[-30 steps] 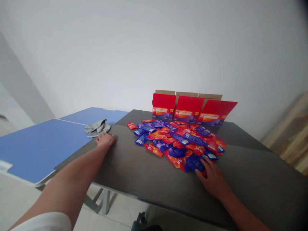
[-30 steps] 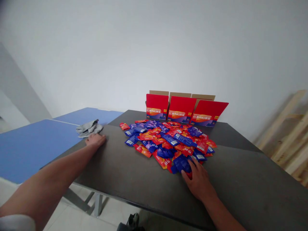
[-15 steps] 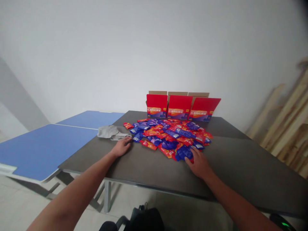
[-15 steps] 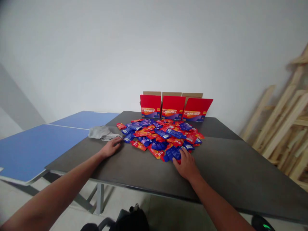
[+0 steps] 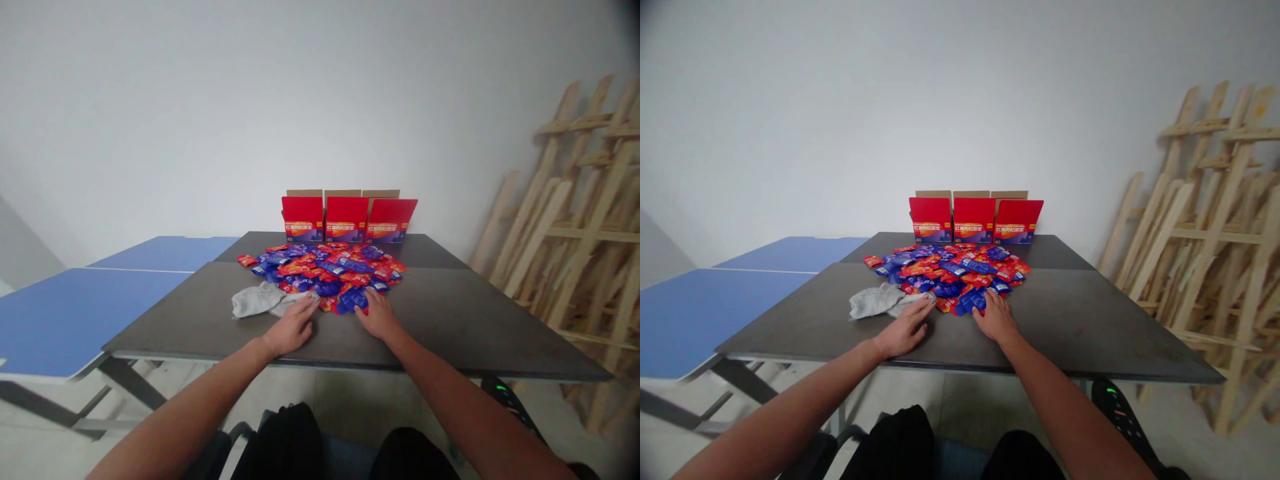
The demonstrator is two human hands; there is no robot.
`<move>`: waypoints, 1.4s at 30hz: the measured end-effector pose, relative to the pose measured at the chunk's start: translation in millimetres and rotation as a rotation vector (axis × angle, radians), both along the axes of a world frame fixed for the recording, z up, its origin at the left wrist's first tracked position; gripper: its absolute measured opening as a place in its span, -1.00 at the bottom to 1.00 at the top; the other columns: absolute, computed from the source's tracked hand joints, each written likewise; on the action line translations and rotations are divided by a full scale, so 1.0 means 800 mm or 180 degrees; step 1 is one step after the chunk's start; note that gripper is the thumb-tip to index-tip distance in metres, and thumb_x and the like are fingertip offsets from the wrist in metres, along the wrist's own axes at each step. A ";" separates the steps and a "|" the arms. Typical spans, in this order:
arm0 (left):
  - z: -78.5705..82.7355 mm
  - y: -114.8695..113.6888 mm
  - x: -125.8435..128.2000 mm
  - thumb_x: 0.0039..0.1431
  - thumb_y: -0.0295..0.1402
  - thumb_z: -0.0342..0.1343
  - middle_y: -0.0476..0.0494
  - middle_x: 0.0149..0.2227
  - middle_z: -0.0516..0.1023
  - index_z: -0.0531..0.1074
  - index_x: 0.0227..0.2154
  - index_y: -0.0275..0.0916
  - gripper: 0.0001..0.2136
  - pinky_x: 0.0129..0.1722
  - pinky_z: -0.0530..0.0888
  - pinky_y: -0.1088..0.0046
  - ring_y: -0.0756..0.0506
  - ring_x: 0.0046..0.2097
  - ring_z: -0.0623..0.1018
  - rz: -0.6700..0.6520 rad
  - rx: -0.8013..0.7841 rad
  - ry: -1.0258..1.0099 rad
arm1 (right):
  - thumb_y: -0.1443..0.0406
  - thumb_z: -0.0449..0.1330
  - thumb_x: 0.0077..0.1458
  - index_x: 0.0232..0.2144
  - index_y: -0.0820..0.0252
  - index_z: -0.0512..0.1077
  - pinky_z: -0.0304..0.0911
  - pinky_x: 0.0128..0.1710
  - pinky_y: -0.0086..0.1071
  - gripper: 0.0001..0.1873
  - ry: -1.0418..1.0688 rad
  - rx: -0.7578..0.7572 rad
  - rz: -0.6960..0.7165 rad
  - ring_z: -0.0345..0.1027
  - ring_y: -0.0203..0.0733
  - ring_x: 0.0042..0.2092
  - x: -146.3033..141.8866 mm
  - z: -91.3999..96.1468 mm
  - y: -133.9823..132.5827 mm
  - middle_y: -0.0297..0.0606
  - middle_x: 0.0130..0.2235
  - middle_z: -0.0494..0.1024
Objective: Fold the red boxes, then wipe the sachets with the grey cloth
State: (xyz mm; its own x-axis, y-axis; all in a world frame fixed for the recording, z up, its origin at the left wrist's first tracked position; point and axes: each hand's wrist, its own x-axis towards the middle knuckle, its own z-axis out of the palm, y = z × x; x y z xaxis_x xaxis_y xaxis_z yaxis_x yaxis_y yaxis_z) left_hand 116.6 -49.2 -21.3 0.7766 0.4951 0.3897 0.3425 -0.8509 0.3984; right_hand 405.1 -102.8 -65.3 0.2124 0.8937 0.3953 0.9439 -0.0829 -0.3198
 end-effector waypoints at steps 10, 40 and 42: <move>0.032 0.015 -0.009 -0.02 -0.42 0.16 -0.28 0.32 0.14 0.29 0.21 -0.09 -0.35 0.27 0.06 -0.01 -0.35 0.33 0.12 0.0500 0.0272 0.0553 | 0.10 0.06 0.19 0.20 0.34 0.19 -0.03 0.26 -0.09 -0.38 0.0105 -0.0049 -0.0031 0.04 0.06 0.28 -0.003 0.005 -0.001 0.04 0.26 0.21; 0.021 0.049 0.166 -0.03 -0.41 0.27 -0.22 -0.15 0.61 0.40 0.01 -0.24 -0.53 0.07 0.44 0.16 -0.19 -0.04 0.58 -0.0270 -0.4269 -0.3768 | 0.15 0.06 0.15 0.12 0.32 0.26 0.15 0.16 -0.05 -0.46 0.0544 0.0669 0.0001 0.24 0.07 0.14 0.016 -0.004 0.000 0.06 0.10 0.39; 0.010 0.048 0.167 -0.04 -0.42 0.28 -0.22 -0.15 0.61 0.41 0.02 -0.25 -0.51 0.08 0.43 0.13 -0.20 -0.04 0.58 -0.0378 -0.4347 -0.3743 | 0.14 0.09 0.12 0.15 0.31 0.22 0.15 0.15 -0.02 -0.41 0.0546 0.0801 0.0107 0.23 0.08 0.14 0.020 -0.005 -0.003 0.08 0.10 0.38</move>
State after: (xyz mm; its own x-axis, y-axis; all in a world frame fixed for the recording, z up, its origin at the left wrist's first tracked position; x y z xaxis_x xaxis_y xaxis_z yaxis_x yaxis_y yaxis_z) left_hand 249.8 -10.7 -13.2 0.4758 0.8723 0.1127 -0.6371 0.2535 0.7279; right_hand 420.7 -105.6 -69.2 0.2670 0.7799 0.5661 0.8753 0.0495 -0.4811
